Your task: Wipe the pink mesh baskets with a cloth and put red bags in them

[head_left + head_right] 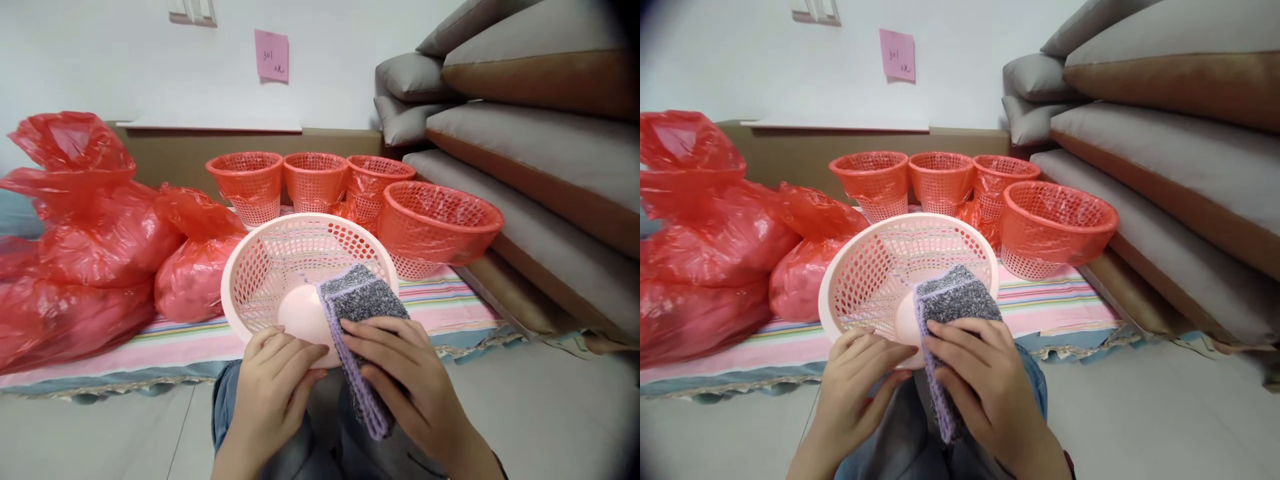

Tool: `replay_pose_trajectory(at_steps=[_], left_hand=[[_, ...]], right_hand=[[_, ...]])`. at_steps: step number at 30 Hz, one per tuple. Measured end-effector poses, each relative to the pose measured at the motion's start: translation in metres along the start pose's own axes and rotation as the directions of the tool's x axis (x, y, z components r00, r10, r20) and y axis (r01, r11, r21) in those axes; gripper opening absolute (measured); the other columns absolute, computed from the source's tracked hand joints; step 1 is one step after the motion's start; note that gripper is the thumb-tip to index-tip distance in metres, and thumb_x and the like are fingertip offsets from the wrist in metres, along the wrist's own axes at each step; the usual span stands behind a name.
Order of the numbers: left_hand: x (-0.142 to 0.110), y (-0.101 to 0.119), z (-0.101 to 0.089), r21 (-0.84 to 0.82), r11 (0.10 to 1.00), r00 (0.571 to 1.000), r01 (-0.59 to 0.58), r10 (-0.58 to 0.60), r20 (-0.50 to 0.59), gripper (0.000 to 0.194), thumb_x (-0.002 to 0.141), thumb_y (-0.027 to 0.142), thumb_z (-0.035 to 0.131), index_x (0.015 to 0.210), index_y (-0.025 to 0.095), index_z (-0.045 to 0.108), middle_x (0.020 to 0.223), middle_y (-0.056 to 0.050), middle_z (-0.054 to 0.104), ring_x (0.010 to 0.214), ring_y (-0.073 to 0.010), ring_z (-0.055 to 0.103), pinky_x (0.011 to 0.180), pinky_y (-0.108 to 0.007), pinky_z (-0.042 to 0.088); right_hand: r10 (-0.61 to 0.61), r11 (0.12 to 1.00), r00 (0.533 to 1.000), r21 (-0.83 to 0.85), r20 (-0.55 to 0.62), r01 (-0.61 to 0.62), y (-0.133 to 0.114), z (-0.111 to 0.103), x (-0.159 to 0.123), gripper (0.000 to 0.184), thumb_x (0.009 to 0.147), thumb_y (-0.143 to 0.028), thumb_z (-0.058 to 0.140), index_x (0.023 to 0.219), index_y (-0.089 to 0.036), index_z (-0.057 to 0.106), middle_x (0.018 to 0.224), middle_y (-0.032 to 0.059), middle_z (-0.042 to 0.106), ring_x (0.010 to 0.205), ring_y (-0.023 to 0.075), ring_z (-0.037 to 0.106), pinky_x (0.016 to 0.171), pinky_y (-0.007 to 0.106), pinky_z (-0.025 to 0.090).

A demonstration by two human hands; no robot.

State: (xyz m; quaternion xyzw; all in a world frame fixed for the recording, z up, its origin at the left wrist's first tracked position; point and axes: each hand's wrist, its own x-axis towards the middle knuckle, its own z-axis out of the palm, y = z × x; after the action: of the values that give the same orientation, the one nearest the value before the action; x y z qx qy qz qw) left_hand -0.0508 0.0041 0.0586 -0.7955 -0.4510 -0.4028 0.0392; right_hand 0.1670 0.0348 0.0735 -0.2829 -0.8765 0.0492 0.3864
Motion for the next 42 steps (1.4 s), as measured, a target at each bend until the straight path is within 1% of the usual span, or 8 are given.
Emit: replay_pose_trajectory(at_steps=[2,7,10,15,20,29,36,42], left_hand=[[0.001,0.001,0.001,-0.007,1.000,1.000,0.012,-0.013,-0.008,0.018,0.092,0.014,0.056,0.103,0.024,0.066,0.085,0.003,0.075,0.076,-0.0150,0.064,0.092,-0.035,0.040],[0.006,0.003,0.003,-0.009,0.999,0.998,0.051,-0.051,-0.025,0.010,0.091,0.018,0.060,0.097,0.023,0.066,0.079,0.002,0.070,0.074,-0.0158,0.061,0.085,-0.035,0.039],[0.009,0.004,0.006,0.001,0.999,0.997,0.053,-0.053,-0.053,0.004,0.090,0.024,0.061,0.092,0.022,0.065,0.074,0.003,0.068,0.071,-0.0163,0.058,0.082,-0.035,0.037],[0.012,-0.001,0.019,0.097,0.995,0.983,0.038,-0.020,-0.183,0.026,0.092,0.029,0.051,0.067,0.022,0.050,0.056,0.004,0.051,0.054,-0.0149,0.046,0.073,-0.034,0.037],[0.022,-0.019,0.025,0.177,0.984,0.954,-0.005,0.058,-0.295,0.036,0.089,0.018,0.060,0.060,0.022,0.038,0.048,0.008,0.040,0.047,-0.0119,0.036,0.066,-0.031,0.037],[0.032,-0.059,0.017,0.125,0.992,0.962,-0.030,0.063,-0.267,0.040,0.092,0.016,0.055,0.056,0.020,0.038,0.047,0.007,0.036,0.047,-0.0101,0.035,0.065,-0.031,0.038],[0.026,-0.058,0.020,0.126,0.992,0.957,0.021,0.016,-0.291,0.041,0.098,0.028,0.057,0.059,0.021,0.045,0.050,0.008,0.042,0.051,-0.0113,0.041,0.075,-0.032,0.038],[0.020,-0.053,0.025,0.173,0.984,0.944,0.050,0.010,-0.330,0.040,0.098,0.028,0.056,0.060,0.021,0.046,0.051,0.007,0.047,0.055,-0.0125,0.044,0.083,-0.032,0.039]], right_hand=[[0.028,1.000,0.997,0.001,-0.077,-0.028,0.002,0.002,0.009,0.026,0.102,-0.018,0.051,0.125,-0.023,0.062,0.123,0.0038,0.069,0.106,0.0205,0.060,0.091,0.037,0.046],[0.036,0.987,0.999,-0.158,-0.040,-0.042,0.007,0.013,0.028,0.035,0.101,-0.033,0.048,0.131,-0.018,0.060,0.136,0.0106,0.062,0.119,0.0299,0.055,0.097,0.048,0.041],[0.005,0.997,0.997,-0.077,-0.076,-0.011,0.011,0.021,0.031,0.028,0.098,-0.030,0.046,0.110,-0.016,0.066,0.107,0.0097,0.071,0.102,0.0270,0.061,0.091,0.044,0.043],[-0.120,0.991,0.966,-0.089,-0.230,0.101,0.020,0.036,0.026,0.022,0.091,-0.026,0.045,0.084,-0.016,0.063,0.073,0.0079,0.064,0.072,0.0238,0.059,0.072,0.041,0.044],[-0.212,0.977,0.940,-0.062,-0.269,0.203,0.041,0.039,0.032,0.017,0.087,-0.026,0.045,0.086,-0.018,0.059,0.071,0.0071,0.063,0.068,0.0228,0.059,0.069,0.039,0.044],[-0.202,0.975,0.944,0.032,-0.261,0.218,0.072,0.042,0.053,0.023,0.089,-0.023,0.041,0.075,-0.018,0.059,0.063,0.0043,0.059,0.059,0.0178,0.050,0.064,0.035,0.035],[-0.181,0.983,0.964,-0.069,-0.197,0.170,0.045,0.042,0.048,0.026,0.099,-0.019,0.041,0.092,-0.013,0.065,0.080,0.0074,0.066,0.078,0.0211,0.057,0.078,0.038,0.040],[-0.065,0.977,0.990,-0.208,-0.124,0.039,-0.003,0.057,0.039,0.038,0.096,-0.046,0.057,0.116,-0.014,0.067,0.109,0.0100,0.069,0.101,0.0298,0.059,0.105,0.053,0.031]])
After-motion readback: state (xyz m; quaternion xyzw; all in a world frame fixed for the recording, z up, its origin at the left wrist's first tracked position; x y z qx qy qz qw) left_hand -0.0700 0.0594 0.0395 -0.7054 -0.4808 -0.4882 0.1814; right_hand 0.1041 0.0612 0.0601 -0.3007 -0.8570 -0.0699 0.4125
